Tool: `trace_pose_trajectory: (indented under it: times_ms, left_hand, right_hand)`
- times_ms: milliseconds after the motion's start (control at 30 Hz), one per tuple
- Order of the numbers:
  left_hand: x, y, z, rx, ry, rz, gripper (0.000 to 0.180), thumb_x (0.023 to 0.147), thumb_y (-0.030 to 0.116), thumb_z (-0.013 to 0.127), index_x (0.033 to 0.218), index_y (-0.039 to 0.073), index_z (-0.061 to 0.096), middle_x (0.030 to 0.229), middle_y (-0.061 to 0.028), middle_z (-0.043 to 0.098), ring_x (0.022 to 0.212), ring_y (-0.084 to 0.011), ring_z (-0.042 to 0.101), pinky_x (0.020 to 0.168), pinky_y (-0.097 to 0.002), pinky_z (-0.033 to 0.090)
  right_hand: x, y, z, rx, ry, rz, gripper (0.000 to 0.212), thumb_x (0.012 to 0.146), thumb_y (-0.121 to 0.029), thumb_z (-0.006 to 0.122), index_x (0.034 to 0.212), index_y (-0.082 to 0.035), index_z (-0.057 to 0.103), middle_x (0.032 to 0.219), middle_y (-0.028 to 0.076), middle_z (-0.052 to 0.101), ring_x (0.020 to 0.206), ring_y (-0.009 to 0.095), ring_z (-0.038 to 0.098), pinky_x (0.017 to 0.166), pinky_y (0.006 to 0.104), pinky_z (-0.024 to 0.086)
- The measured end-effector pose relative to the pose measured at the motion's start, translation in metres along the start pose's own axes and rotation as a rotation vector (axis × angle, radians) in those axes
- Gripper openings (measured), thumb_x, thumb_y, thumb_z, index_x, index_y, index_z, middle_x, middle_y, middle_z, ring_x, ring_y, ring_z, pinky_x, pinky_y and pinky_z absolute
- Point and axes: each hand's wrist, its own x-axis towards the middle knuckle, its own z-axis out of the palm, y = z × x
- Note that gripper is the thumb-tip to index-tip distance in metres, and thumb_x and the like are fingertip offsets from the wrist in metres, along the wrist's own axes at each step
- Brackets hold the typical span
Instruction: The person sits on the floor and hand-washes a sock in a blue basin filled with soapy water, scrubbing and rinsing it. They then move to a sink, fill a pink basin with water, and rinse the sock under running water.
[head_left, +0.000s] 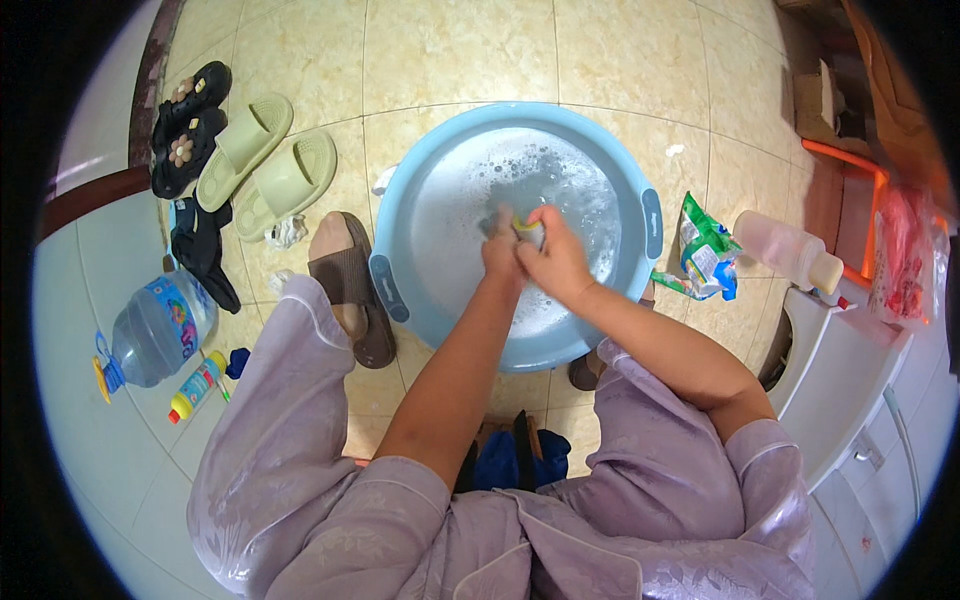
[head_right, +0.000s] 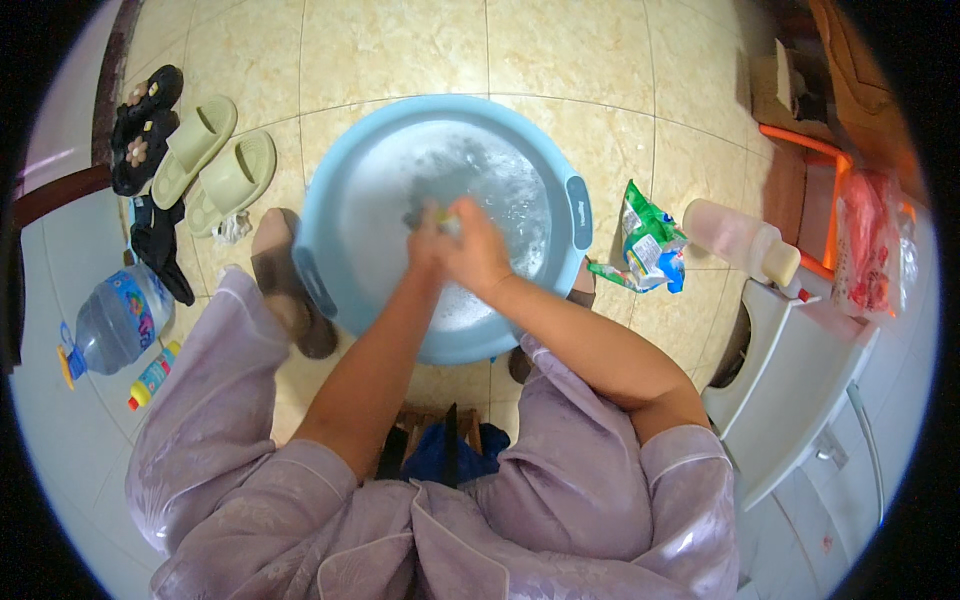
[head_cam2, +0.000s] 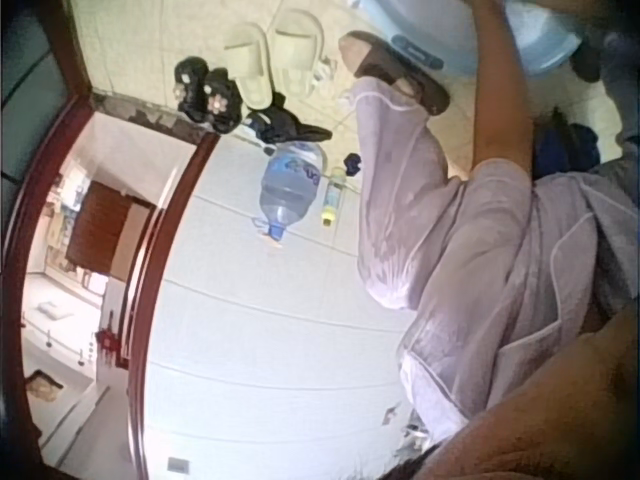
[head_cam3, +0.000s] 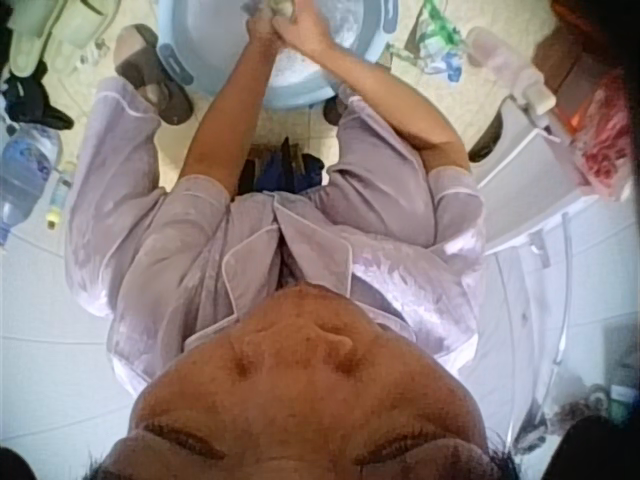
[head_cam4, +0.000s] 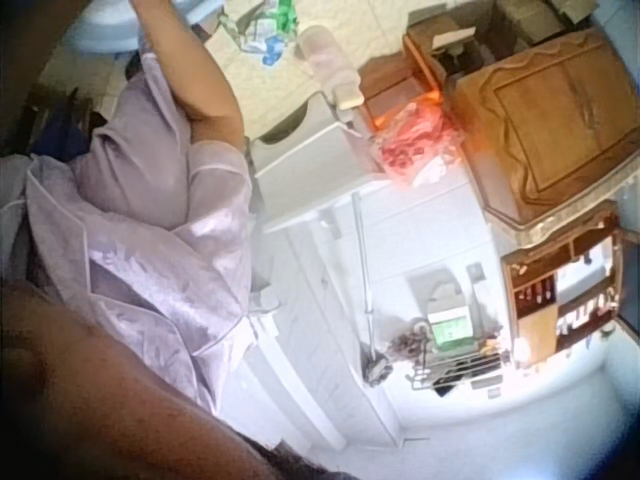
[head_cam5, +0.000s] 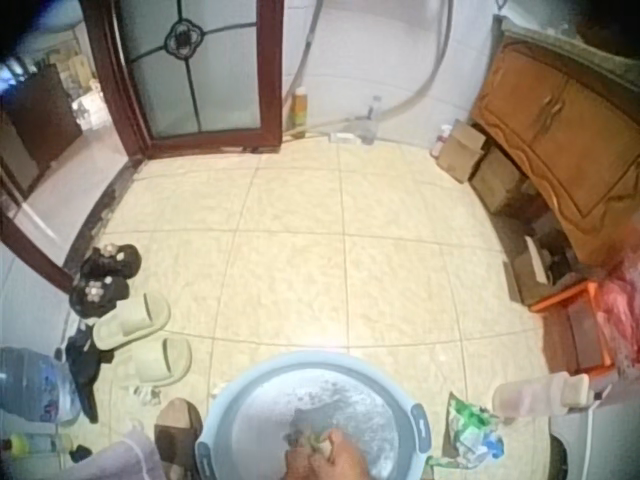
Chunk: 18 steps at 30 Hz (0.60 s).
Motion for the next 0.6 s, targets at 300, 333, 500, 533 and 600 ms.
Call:
trace_pose_trajectory:
  times_ms: [300,333,500,533,600]
  left_hand:
    - [0.014,-0.018,-0.017,0.148,-0.474,0.323,0.028,0.082,0.022,0.056,0.099,-0.001,0.058,0.086,-0.0086,0.057,0.076,-0.0188,0.057,0.063,-0.0292,0.046]
    - [0.006,-0.011,-0.015,-0.065,-0.445,-0.013,0.026,0.081,0.018,0.056,0.098,-0.001,0.058,0.086,-0.009,0.057,0.076,-0.0191,0.057,0.063,-0.0293,0.046]
    - [-0.012,0.012,-0.007,0.325,-0.124,0.4,0.031,0.078,0.014,0.062,0.103,-0.005,0.057,0.097,-0.0136,0.06,0.082,-0.0188,0.057,0.071,-0.0305,0.046]
    - [-0.009,0.012,-0.008,0.349,-0.113,0.391,0.03,0.078,0.013,0.062,0.102,-0.005,0.058,0.095,-0.0122,0.06,0.08,-0.0179,0.057,0.071,-0.0299,0.046]
    - [-0.007,0.012,-0.009,0.397,-0.09,0.373,0.027,0.078,0.011,0.062,0.1,-0.004,0.058,0.091,-0.0095,0.061,0.078,-0.0162,0.057,0.07,-0.0286,0.045]
  right_hand:
    - [0.033,0.017,-0.008,-0.026,0.135,-0.004,0.053,0.081,-0.03,0.06,0.12,0.001,0.042,0.115,0.024,0.046,0.111,0.037,0.041,0.098,0.0424,0.031]
    - [0.036,0.023,-0.016,-0.082,0.167,-0.034,0.053,0.081,-0.03,0.06,0.12,0.001,0.042,0.116,0.025,0.045,0.112,0.037,0.04,0.098,0.0425,0.031]
    - [0.039,0.028,-0.037,-0.165,-0.008,0.114,0.053,0.076,-0.034,0.064,0.115,0.0,0.048,0.11,0.024,0.051,0.103,0.036,0.049,0.091,0.0411,0.038]
    - [0.039,0.028,-0.038,-0.093,-0.073,0.167,0.054,0.075,-0.033,0.065,0.114,0.0,0.049,0.108,0.024,0.052,0.1,0.036,0.052,0.09,0.041,0.04]
    - [0.04,0.03,-0.036,-0.199,-0.107,0.151,0.056,0.074,-0.032,0.065,0.115,0.0,0.048,0.105,0.023,0.055,0.098,0.035,0.055,0.087,0.0408,0.042]
